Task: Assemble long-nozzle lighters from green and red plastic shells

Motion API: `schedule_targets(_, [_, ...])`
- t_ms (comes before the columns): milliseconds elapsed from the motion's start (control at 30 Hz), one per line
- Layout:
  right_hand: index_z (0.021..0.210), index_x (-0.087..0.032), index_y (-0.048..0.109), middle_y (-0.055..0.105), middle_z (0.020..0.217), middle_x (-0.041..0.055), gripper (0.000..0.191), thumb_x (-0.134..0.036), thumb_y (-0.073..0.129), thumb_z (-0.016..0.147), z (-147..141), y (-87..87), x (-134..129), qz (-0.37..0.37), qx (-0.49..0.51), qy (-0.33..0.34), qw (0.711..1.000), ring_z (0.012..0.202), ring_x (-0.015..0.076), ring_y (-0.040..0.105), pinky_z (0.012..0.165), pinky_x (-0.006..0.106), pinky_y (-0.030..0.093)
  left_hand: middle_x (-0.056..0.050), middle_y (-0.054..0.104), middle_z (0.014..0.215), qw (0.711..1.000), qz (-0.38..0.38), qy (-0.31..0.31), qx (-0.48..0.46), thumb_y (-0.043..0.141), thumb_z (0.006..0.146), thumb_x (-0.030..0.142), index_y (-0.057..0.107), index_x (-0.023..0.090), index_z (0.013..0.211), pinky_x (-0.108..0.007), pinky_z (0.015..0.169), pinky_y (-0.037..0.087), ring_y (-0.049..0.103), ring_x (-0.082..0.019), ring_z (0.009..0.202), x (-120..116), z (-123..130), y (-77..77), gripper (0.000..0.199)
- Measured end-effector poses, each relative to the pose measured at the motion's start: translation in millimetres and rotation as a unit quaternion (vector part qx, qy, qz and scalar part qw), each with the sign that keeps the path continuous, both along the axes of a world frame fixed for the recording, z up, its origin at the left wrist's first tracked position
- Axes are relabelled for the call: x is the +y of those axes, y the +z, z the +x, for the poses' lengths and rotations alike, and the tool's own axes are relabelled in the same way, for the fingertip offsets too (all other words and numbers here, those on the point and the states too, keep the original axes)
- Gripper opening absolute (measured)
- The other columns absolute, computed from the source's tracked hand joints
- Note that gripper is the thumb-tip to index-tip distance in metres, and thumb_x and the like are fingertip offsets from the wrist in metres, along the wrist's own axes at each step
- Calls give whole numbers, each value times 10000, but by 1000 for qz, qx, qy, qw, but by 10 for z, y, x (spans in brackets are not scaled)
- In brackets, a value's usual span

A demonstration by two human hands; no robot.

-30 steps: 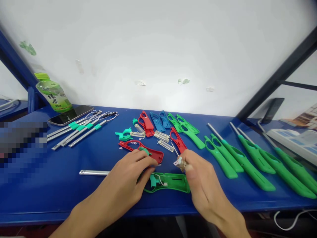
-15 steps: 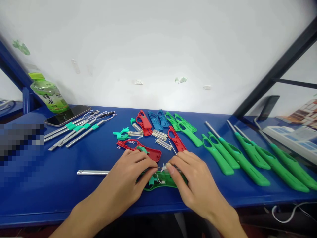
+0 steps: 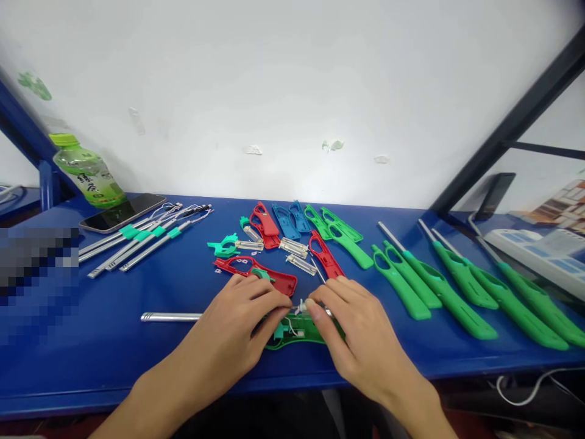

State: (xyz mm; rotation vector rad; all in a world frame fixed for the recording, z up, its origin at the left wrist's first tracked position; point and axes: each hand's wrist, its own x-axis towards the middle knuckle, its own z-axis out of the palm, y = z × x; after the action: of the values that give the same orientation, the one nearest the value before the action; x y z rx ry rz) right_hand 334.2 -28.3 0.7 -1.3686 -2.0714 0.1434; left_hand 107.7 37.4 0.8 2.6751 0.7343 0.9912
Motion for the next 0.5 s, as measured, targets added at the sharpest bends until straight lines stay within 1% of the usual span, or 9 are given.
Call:
schedule_targets(167, [963, -212, 630, 619, 897, 6, 304, -290, 445, 1192, 7, 2, -7, -2, 0, 0, 1000, 829, 197, 552, 787, 384, 388, 32, 771, 994, 1000, 3, 1, -4, 600, 1122, 150, 734, 239, 1075, -328, 855, 462, 695, -174, 864, -1, 7, 17, 167])
schedule_targets(500, [992, -216, 642, 632, 912, 10, 299, -299, 439, 1196, 2, -12, 1, -2, -9, -1, 1000, 845, 205, 575, 789, 390, 397, 38, 762, 986, 1000, -2, 0, -10, 612, 1114, 144, 724, 247, 1071, -328, 854, 464, 684, -173, 863, 13, 9, -4, 159])
